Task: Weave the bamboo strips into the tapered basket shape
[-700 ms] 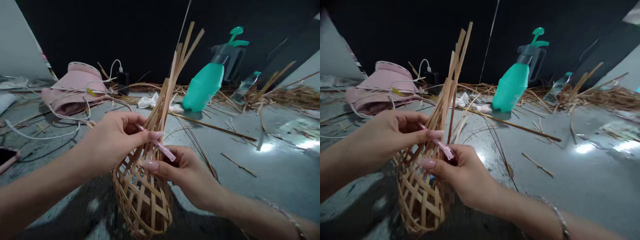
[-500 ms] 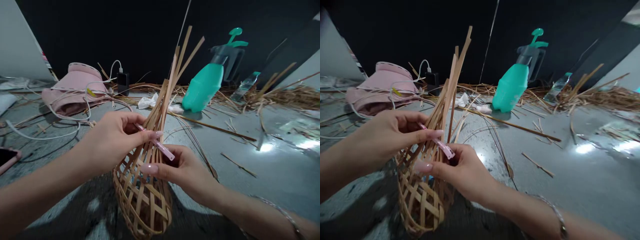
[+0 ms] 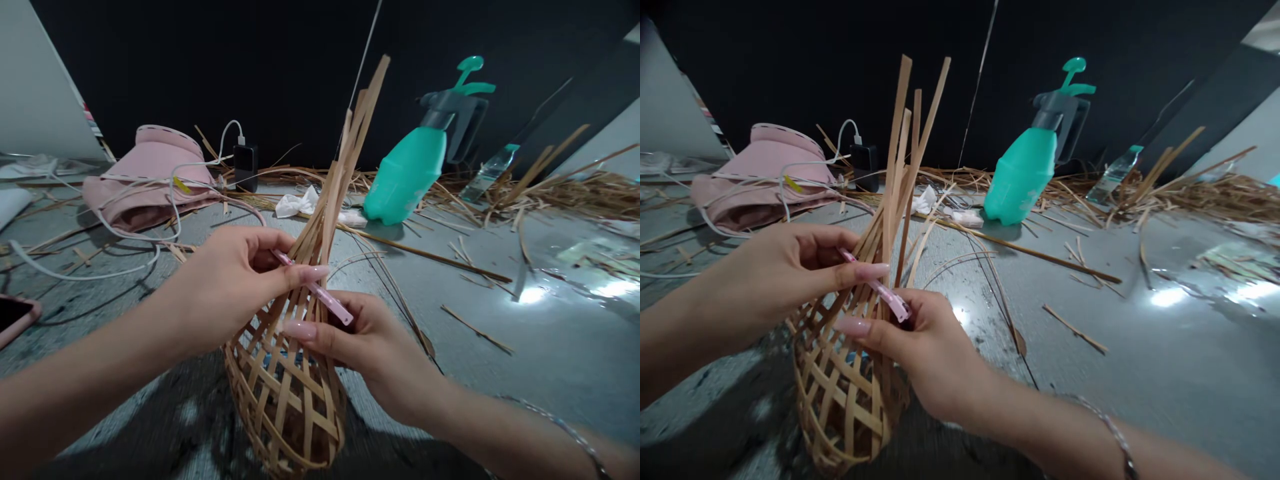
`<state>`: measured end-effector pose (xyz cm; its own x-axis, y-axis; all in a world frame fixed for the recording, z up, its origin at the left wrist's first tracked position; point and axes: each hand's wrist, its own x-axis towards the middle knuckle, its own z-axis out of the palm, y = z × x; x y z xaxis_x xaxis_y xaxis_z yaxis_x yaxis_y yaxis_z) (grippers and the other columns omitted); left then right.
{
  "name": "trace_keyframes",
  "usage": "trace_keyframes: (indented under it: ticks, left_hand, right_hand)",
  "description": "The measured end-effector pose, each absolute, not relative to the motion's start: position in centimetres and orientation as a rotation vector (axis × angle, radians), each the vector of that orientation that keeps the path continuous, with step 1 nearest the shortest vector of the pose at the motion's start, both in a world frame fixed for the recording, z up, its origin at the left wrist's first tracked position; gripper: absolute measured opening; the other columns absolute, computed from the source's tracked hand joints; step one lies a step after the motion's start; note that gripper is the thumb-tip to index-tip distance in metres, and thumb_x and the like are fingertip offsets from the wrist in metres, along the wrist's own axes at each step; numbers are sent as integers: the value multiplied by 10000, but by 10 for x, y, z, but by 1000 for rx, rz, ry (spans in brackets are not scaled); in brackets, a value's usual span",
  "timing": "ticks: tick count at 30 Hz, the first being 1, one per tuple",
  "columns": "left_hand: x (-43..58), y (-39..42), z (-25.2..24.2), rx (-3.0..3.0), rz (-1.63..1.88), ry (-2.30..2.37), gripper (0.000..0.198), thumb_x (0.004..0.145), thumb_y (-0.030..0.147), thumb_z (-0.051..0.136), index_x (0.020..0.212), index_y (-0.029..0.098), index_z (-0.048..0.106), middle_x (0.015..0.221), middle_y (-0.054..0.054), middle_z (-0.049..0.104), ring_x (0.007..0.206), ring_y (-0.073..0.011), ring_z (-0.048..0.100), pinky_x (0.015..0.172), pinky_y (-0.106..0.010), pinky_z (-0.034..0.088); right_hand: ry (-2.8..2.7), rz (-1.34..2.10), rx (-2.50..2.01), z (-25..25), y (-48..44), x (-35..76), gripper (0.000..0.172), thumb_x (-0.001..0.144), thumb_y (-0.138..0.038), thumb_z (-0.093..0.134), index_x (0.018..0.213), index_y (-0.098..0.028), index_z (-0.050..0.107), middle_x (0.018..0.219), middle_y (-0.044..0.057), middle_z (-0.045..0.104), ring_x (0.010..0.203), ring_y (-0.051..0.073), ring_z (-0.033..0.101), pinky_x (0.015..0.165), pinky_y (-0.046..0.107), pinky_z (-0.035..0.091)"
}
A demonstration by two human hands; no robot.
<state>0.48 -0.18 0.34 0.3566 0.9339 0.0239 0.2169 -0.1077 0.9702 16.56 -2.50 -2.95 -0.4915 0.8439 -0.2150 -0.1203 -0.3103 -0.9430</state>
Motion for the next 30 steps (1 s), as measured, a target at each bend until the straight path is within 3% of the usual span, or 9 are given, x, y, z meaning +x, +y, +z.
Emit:
trace_keyframes:
  ticks: [7, 12, 18, 23, 30]
  left_hand:
    - [3, -2, 3, 1565, 867, 1111, 135, 788, 307, 704, 826, 178, 707, 734, 30, 758, 710, -154, 726, 570, -165, 525]
    - [3, -4, 4, 1556, 896, 1094, 115, 772, 295, 720, 810, 187, 713, 665, 50, 718, 629, -109, 689, 507, -120, 491]
    - [4, -6, 6, 1501, 857, 1022, 38, 769, 178, 700, 795, 199, 718, 708, 45, 750, 647, -107, 710, 548, -107, 520]
    - [4, -7, 7, 1526, 835, 1043, 46, 735, 157, 705, 729, 202, 710, 657, 40, 737, 597, -124, 703, 487, -115, 512]
    - [3, -9, 11, 1501, 800, 1030, 113, 739, 109, 688, 720, 220, 704, 693, 53, 753, 647, -113, 715, 538, -97, 522]
  right_hand:
    - [-1336, 1733, -1012, -31, -21, 168, 225, 681, -288, 807, 706, -155, 627, 609, -54, 512, 535, 57, 417, 481, 186, 318]
    - [-1350, 1557, -901, -31, -13, 178, 323, 781, -437, 694, 635, -166, 596, 494, -76, 373, 419, 44, 282, 378, 204, 179]
    - [-1300, 1397, -841, -18, 0, 186, 183, 832, -356, 633, 767, -191, 679, 419, -89, 392, 350, 48, 274, 357, 215, 195]
    - [-1385, 1357, -782, -13, 8, 188, 106, 809, -269, 671, 754, -185, 705, 379, -100, 384, 339, 37, 270, 359, 207, 194]
    - [-1410, 1430, -720, -14, 14, 191, 146, 740, -332, 764, 720, -197, 711, 393, -105, 397, 337, 24, 285, 349, 186, 217]
